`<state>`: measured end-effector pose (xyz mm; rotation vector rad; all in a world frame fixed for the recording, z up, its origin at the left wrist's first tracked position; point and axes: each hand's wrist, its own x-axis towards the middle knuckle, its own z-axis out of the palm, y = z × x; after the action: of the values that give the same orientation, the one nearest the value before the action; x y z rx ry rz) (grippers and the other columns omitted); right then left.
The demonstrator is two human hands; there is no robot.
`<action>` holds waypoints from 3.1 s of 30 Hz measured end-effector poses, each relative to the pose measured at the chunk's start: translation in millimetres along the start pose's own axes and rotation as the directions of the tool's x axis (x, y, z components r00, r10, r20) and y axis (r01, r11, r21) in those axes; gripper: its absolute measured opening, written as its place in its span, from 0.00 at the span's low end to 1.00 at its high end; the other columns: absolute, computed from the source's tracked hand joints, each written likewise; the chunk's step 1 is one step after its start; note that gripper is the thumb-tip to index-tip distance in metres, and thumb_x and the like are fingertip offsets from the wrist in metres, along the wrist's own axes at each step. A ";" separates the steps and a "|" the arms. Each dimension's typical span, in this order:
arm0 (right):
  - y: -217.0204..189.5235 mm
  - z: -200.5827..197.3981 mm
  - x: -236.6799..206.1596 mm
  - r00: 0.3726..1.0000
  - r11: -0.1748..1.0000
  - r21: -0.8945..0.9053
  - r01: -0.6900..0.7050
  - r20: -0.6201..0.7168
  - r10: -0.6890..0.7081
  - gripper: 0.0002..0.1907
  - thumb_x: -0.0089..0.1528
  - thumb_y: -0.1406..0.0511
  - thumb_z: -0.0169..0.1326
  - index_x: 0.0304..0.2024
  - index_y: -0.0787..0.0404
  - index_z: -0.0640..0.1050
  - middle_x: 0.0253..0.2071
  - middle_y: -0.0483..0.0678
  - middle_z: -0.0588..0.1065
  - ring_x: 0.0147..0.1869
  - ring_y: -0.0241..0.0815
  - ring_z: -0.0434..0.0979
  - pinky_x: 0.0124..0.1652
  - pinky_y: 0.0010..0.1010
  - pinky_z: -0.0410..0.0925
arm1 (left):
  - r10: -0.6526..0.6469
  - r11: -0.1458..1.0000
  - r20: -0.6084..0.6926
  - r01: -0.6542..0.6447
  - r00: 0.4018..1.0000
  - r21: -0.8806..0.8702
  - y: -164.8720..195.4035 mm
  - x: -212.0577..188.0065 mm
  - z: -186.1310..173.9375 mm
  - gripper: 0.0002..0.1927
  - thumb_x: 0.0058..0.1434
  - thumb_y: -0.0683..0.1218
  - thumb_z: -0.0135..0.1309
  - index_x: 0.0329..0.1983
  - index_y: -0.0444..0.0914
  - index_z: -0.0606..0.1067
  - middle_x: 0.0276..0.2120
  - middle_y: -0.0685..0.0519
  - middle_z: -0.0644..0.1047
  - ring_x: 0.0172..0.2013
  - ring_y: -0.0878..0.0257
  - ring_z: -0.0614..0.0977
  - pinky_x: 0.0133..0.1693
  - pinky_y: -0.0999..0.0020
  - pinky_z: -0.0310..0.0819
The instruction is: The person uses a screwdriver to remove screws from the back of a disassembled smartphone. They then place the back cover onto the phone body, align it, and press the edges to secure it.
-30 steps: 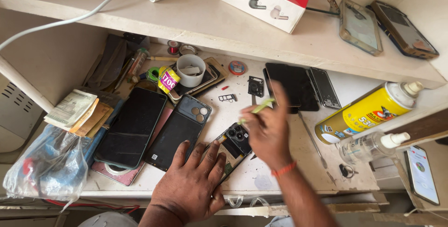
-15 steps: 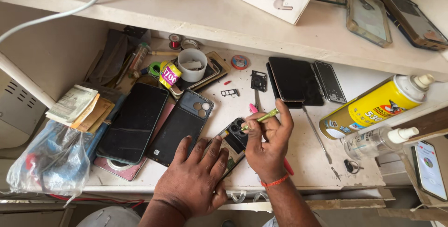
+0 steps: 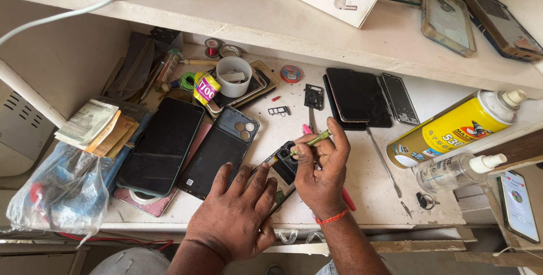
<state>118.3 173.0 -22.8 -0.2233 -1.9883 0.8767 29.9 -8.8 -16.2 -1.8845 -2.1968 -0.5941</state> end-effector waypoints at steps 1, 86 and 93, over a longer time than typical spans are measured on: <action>0.3 -0.2 0.0 1.000 1.000 -0.007 0.001 0.001 -0.001 0.34 0.71 0.76 0.49 0.73 0.64 0.48 0.43 0.54 0.78 0.43 0.36 0.80 0.44 0.24 0.76 | 0.000 1.000 0.002 0.000 1.000 0.003 -0.1 0.1 0.0 0.34 0.51 0.57 0.50 0.59 0.35 0.71 0.62 0.38 0.68 0.62 0.42 0.69 0.62 0.36 0.51; -68.2 -25.1 81.6 0.832 0.692 -0.716 -0.089 0.329 0.448 0.20 0.64 0.54 0.67 0.50 0.57 0.76 0.37 0.54 0.84 0.40 0.48 0.86 0.36 0.32 0.73 | 0.025 1.000 -0.077 -0.025 0.997 0.001 -0.8 -1.4 2.2 0.33 0.50 0.57 0.52 0.56 0.34 0.72 0.61 0.38 0.70 0.59 0.43 0.71 0.60 0.34 0.54; -71.3 -27.5 72.2 0.871 0.968 -0.231 -0.099 0.450 0.197 0.15 0.61 0.72 0.53 0.51 0.58 0.71 0.41 0.51 0.83 0.41 0.48 0.88 0.36 0.35 0.76 | 0.025 1.000 -0.042 -0.024 0.999 0.011 -1.3 -1.6 0.7 0.33 0.50 0.57 0.52 0.57 0.35 0.72 0.62 0.38 0.69 0.59 0.43 0.70 0.60 0.35 0.54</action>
<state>113.1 168.7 82.1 -0.3044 -2.5503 0.8854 29.0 -10.1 -17.7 -1.8739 -2.1434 -0.6113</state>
